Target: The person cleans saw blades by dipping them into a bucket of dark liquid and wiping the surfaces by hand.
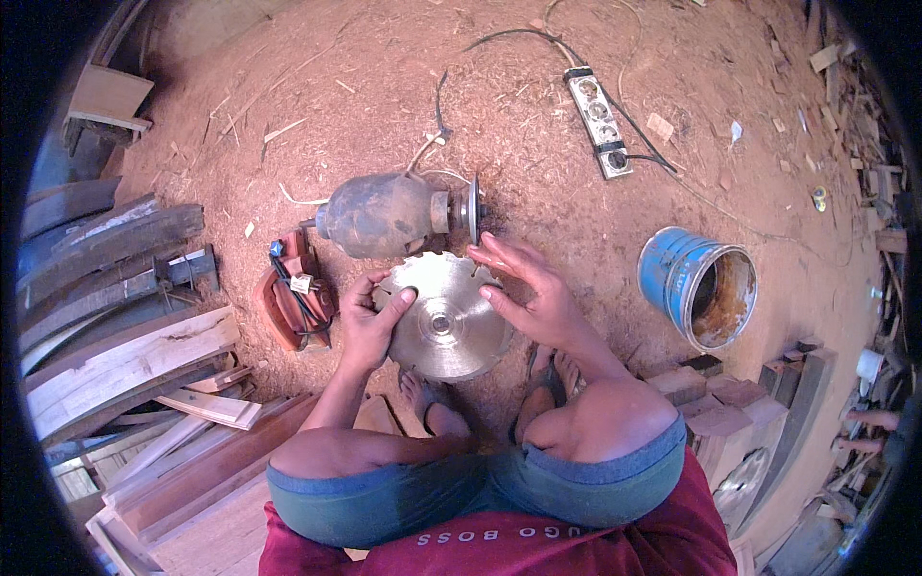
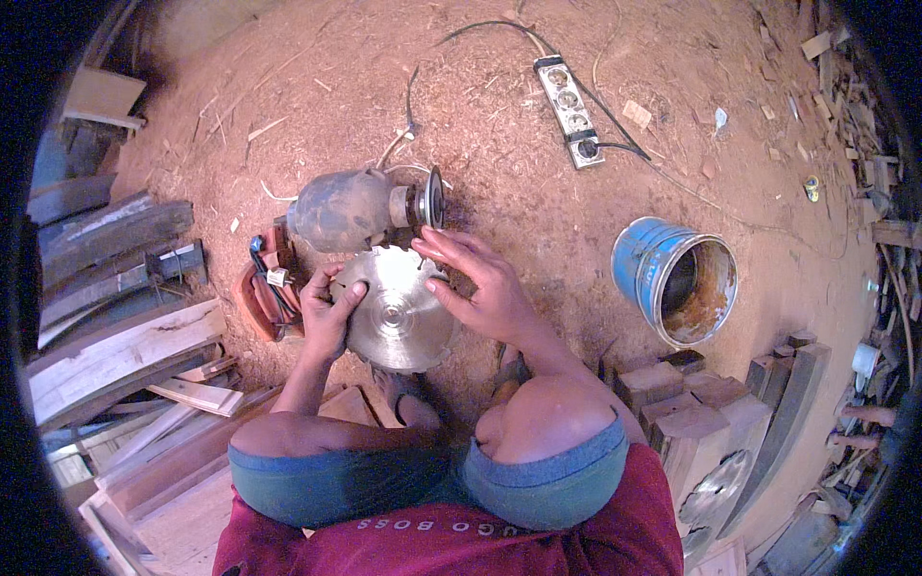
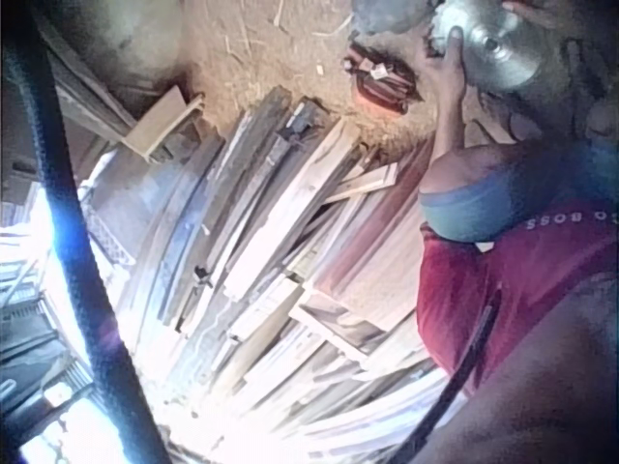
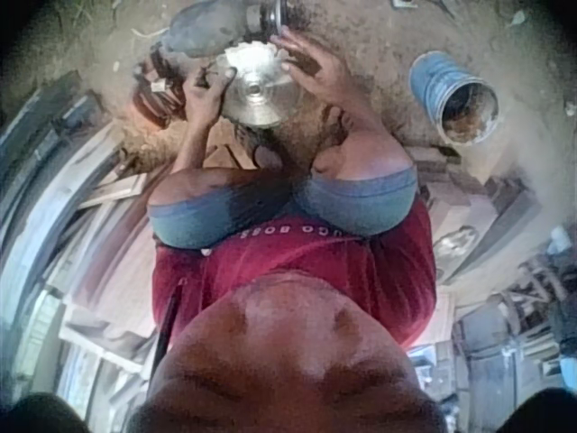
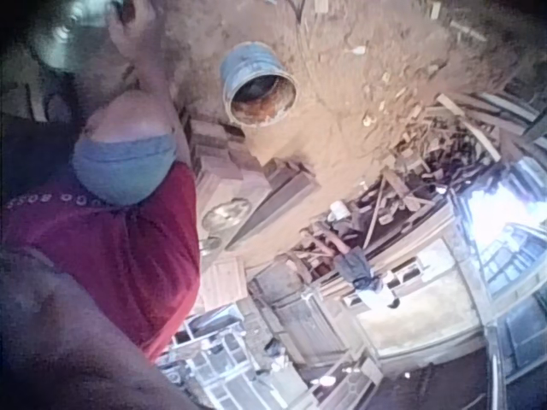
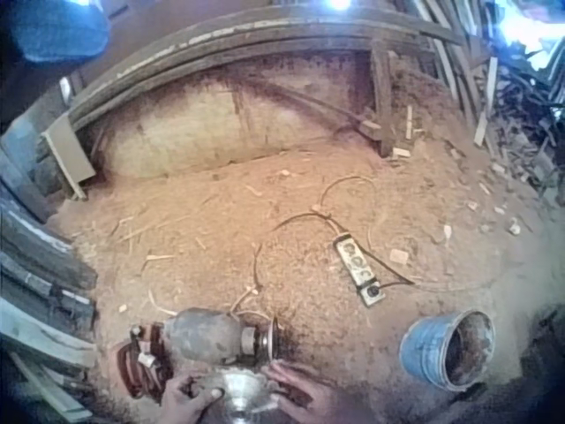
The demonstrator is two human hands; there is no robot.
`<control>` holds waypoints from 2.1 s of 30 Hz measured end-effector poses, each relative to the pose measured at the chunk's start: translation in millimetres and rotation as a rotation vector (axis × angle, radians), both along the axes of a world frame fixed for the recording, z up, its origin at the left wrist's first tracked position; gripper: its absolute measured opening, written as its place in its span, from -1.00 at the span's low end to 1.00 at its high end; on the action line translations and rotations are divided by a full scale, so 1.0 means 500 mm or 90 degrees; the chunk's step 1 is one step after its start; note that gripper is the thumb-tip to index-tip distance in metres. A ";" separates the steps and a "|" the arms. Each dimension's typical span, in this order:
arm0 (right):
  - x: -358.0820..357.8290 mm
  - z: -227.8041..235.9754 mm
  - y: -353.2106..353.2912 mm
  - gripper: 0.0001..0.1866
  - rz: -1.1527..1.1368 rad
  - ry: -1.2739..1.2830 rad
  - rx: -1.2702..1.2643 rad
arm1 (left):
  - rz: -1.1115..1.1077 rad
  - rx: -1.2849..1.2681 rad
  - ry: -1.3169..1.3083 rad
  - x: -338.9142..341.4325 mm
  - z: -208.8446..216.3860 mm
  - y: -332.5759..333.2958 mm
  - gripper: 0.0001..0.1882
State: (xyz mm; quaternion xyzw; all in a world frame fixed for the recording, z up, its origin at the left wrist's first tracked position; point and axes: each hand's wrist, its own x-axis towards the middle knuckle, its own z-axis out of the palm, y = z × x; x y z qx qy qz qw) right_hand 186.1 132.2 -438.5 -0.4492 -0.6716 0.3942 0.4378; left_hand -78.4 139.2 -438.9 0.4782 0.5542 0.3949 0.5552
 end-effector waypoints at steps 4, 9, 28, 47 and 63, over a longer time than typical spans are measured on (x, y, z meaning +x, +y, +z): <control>0.000 -0.011 -0.008 -0.38 -0.010 0.022 -0.005 | -0.006 -0.024 -0.016 0.000 -0.005 0.000 -0.66; -0.003 -0.007 -0.011 -0.35 -0.046 0.003 0.017 | 0.005 -0.033 -0.022 0.006 -0.003 -0.002 -0.66; -0.004 -0.011 -0.014 -0.42 -0.060 0.083 -0.017 | 0.019 -0.021 -0.022 0.012 0.000 -0.005 -0.69; -0.017 -0.125 -0.047 -0.78 -0.111 0.261 -0.384 | 0.003 -0.103 -0.045 0.036 -0.030 -0.008 -0.68; -0.032 -0.211 -0.040 -0.74 -0.174 0.190 -0.396 | 0.002 -0.088 0.091 0.045 -0.107 0.000 -0.73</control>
